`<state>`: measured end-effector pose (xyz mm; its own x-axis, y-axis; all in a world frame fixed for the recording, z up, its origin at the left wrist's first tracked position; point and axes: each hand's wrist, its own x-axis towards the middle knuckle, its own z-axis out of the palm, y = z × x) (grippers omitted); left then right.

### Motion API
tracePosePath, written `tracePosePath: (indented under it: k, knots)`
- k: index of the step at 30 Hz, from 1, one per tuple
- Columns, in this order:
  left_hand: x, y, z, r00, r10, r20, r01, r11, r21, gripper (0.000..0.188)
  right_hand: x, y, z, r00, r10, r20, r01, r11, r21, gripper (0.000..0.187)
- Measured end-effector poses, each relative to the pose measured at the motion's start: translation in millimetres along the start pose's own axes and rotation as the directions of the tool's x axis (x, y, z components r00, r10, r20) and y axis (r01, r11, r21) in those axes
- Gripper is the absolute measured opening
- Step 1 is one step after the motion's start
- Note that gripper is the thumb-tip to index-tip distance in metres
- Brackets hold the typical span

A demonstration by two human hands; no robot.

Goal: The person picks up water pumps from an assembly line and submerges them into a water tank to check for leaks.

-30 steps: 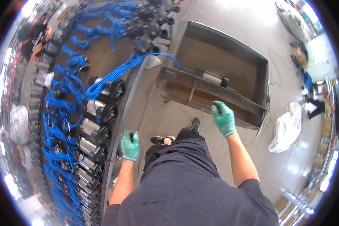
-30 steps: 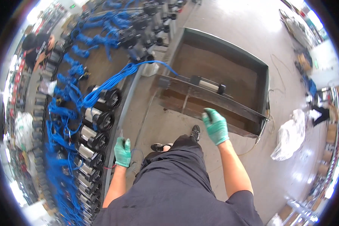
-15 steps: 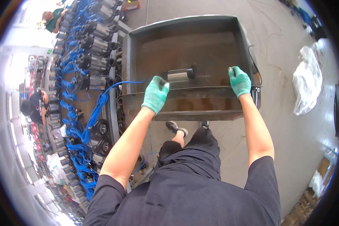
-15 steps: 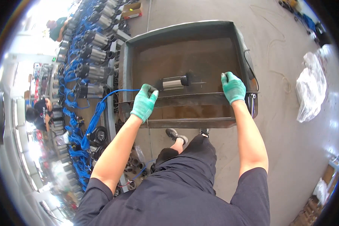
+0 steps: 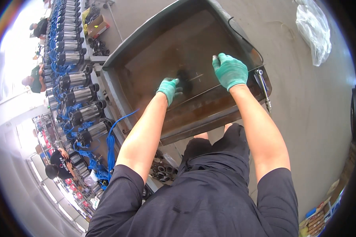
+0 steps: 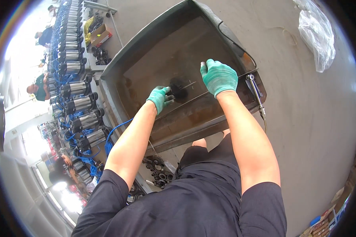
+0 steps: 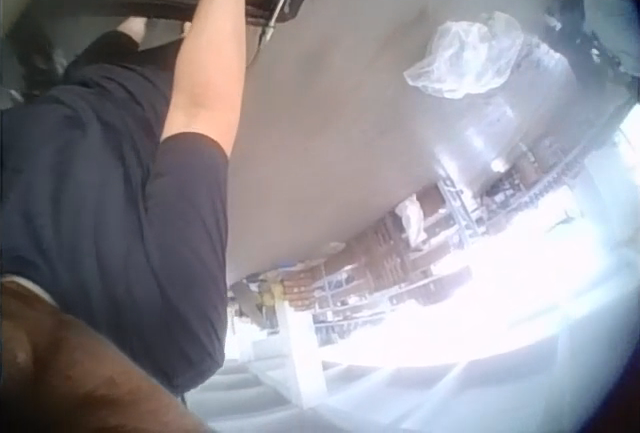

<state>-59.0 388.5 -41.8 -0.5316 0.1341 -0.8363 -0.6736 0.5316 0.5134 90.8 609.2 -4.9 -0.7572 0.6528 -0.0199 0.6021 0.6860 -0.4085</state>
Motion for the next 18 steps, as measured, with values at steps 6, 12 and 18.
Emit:
tracePosePath:
  k: [6, 12, 18]
  knots:
    - [9, 0, -1, 0.999, -0.034, -0.024, 0.038, 0.983, 0.177, 0.035, 2, -2, 4, 1.000, 0.007, 0.008, -0.007, 1.000, -0.015, 0.033]
    - [2, -19, -25, 0.968, 0.203, -0.148, -0.112, 0.876, 0.470, 0.027, 2, 1, 5, 1.000, -0.021, -0.023, 0.021, 1.000, 0.005, 0.031]
    - [0, -41, -38, 0.945, 0.283, -0.161, -0.174, 0.856, 0.487, 0.025, 2, 2, 7, 0.998, -0.042, -0.047, 0.042, 0.999, 0.000, 0.030]
